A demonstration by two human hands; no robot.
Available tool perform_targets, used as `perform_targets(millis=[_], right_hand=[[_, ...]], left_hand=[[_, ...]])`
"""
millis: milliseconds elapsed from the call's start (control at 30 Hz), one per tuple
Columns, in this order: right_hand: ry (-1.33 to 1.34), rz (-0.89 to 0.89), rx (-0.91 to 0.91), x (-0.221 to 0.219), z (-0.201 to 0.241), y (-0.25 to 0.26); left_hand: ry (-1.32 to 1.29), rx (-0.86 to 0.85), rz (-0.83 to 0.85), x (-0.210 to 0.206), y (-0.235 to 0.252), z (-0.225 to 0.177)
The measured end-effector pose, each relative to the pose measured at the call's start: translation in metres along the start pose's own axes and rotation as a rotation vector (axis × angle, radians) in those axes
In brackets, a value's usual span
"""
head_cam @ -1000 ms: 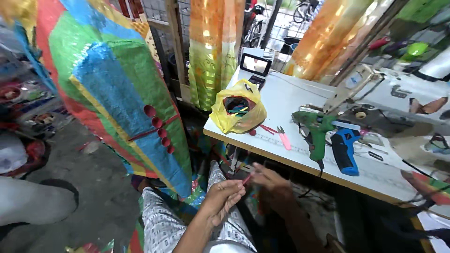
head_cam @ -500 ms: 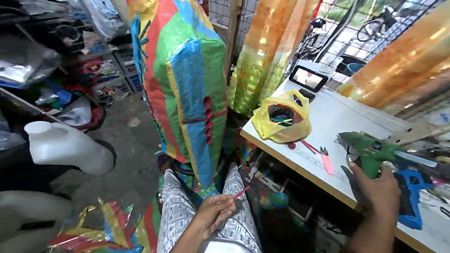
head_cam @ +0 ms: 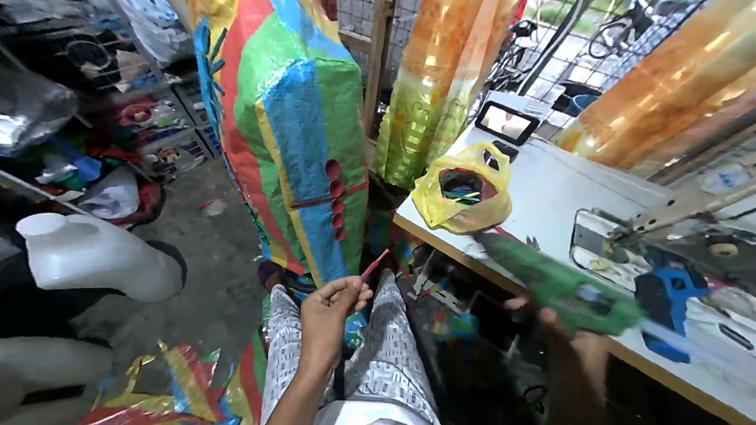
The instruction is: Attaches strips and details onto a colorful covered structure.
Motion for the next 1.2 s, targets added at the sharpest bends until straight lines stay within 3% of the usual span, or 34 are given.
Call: perform_targets(millis=[133,267,1000,1200], right_hand=[[-0.120,0.040,-0.069,-0.045,-0.002,-0.033],[-0.099,0.112,-0.026,-0.061,-0.004,-0.038],[-0.119,0.231,-0.006,-0.070,-0.006,-0.038],[-0.152,0.159,-0.001,-0.060,-0.011,-0.029]], left_hand=[[0.049,-0.007,0.013,-0.012,0.000,0.002],[0.076,-0.029,0.012,-0.014,-0.003,-0.001],[0.050,-0.048,0.020,-0.015,-0.003,0.001],[0.042,-0.032,0.030,-0.015,-0.004,0.002]])
Point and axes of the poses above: each hand's wrist, its own y-axis towards the middle knuckle, its own x-axis out of the back of the hand, z = x × y, the point moved 6 cm from there along y, towards the middle knuckle, and after that the axes turned 10 degrees about z, right-handed, at the moved point
